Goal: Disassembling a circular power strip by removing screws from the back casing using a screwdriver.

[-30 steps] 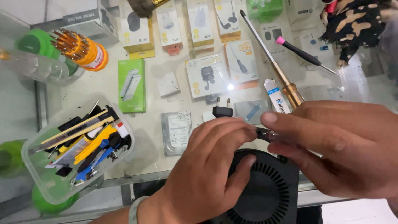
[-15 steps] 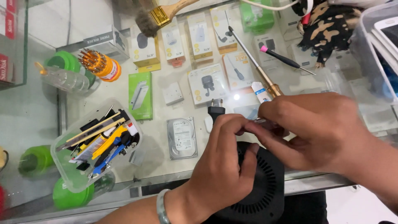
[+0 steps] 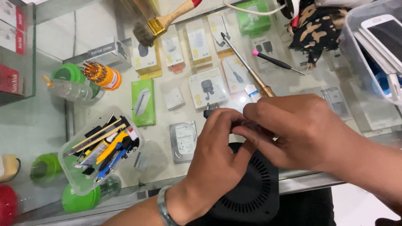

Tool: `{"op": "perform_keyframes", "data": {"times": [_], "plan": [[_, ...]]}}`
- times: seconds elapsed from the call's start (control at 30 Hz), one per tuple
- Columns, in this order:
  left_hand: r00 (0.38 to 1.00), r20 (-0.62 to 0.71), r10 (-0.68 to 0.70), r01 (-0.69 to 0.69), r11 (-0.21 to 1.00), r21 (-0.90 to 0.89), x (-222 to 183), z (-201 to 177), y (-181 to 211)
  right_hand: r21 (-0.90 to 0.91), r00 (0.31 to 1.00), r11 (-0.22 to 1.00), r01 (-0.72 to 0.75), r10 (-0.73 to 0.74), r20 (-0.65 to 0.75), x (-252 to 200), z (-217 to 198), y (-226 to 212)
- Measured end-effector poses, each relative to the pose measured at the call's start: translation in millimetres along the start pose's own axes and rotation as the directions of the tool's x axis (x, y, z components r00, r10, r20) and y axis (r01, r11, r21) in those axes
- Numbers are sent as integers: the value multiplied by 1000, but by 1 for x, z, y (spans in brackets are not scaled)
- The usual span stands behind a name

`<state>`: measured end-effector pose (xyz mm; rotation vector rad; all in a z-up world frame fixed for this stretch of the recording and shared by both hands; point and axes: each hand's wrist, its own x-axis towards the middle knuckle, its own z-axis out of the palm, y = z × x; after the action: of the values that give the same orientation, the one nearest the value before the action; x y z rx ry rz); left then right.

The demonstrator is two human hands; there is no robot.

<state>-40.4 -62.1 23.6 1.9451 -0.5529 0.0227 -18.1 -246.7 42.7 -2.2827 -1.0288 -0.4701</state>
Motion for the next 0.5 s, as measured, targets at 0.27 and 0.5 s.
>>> {"op": "perform_keyframes", "data": {"times": [0.27, 0.5], "plan": [[989, -140, 40, -17, 987, 160, -4, 11, -13, 49, 995, 994, 100, -101, 11, 15, -13, -9], [990, -140, -7, 32, 984, 178, -5, 12, -16, 78, 984, 982, 172, -175, 30, 8, -15, -1]]}}
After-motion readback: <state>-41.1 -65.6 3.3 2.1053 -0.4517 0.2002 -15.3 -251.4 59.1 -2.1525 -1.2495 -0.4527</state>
